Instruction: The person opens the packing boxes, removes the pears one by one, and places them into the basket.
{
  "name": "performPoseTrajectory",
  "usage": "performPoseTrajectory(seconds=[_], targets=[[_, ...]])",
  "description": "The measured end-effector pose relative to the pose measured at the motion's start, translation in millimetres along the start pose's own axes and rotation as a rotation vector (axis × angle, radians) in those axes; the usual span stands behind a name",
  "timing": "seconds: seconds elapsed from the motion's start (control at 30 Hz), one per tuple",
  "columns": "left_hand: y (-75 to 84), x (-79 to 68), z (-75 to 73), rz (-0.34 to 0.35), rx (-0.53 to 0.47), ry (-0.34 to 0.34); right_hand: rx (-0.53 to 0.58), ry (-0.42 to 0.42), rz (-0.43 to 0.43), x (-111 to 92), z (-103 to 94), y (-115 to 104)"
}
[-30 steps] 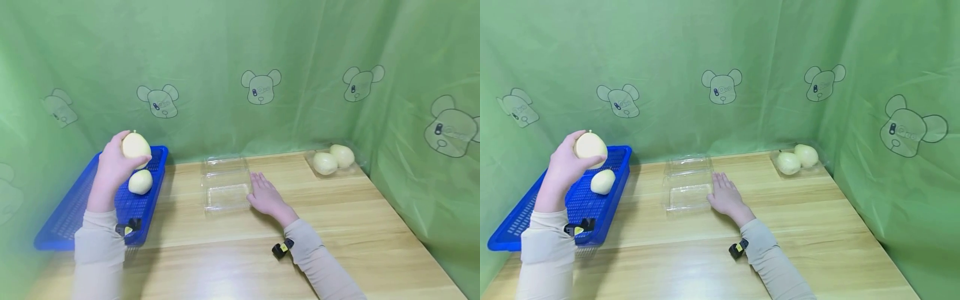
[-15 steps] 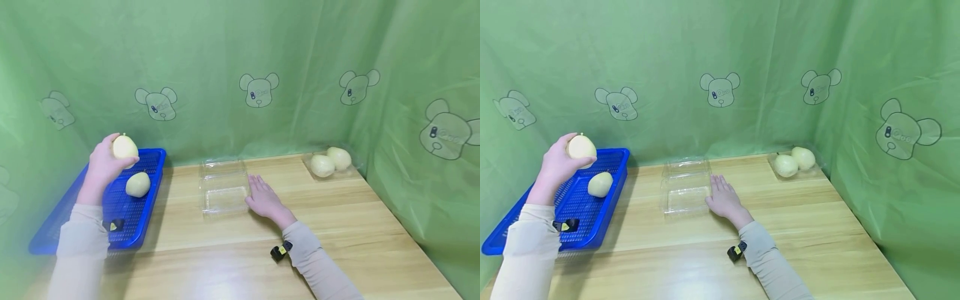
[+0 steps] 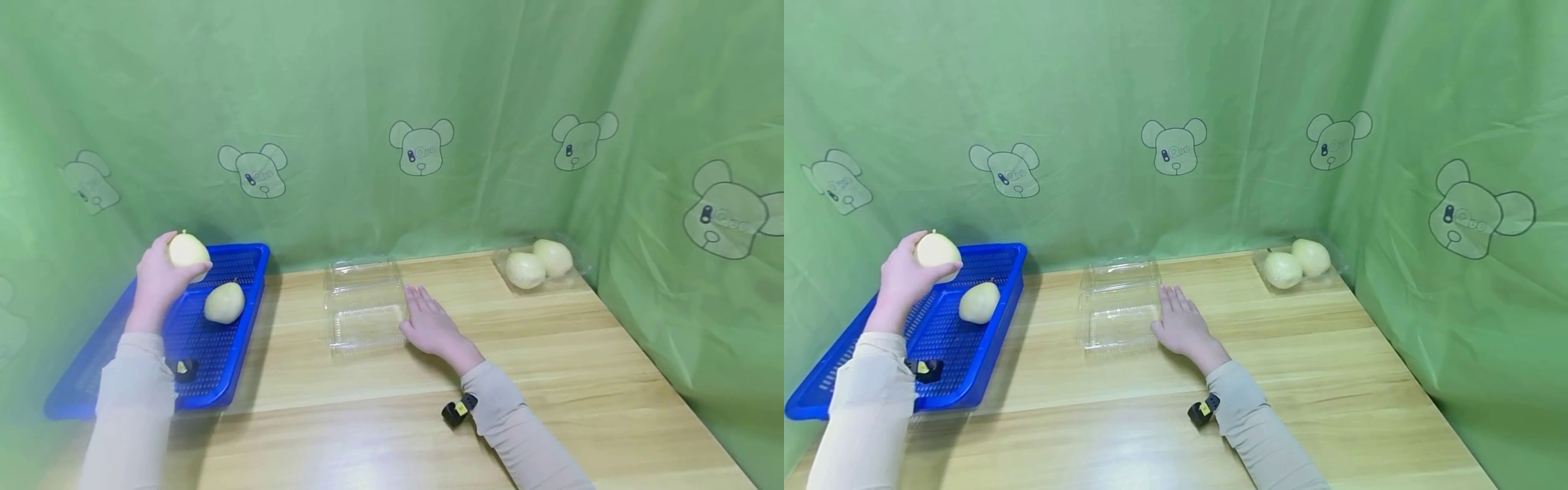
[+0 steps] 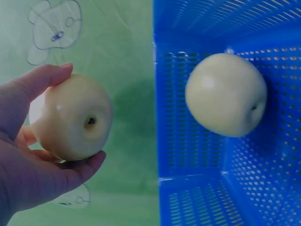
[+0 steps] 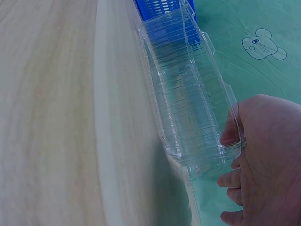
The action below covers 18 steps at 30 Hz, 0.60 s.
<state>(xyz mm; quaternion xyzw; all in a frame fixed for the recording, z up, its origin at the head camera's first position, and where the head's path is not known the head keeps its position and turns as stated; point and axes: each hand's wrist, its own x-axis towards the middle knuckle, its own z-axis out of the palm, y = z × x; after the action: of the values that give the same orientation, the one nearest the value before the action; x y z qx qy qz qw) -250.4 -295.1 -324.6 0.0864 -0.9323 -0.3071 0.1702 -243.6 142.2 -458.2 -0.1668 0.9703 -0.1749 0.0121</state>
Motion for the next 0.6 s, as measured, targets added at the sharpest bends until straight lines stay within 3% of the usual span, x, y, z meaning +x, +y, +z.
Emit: performPoseTrajectory(seconds=[0.33, 0.6], targets=[[-25.8, 7.5, 9.3, -0.091, -0.062, 0.05, 0.001, -0.009, -0.002, 0.8, 2.3, -0.6], [-46.2, 14.1, 17.4, -0.149, -0.049, 0.016, 0.008, -0.005, 0.004, 1.4, 1.0, -0.3]])
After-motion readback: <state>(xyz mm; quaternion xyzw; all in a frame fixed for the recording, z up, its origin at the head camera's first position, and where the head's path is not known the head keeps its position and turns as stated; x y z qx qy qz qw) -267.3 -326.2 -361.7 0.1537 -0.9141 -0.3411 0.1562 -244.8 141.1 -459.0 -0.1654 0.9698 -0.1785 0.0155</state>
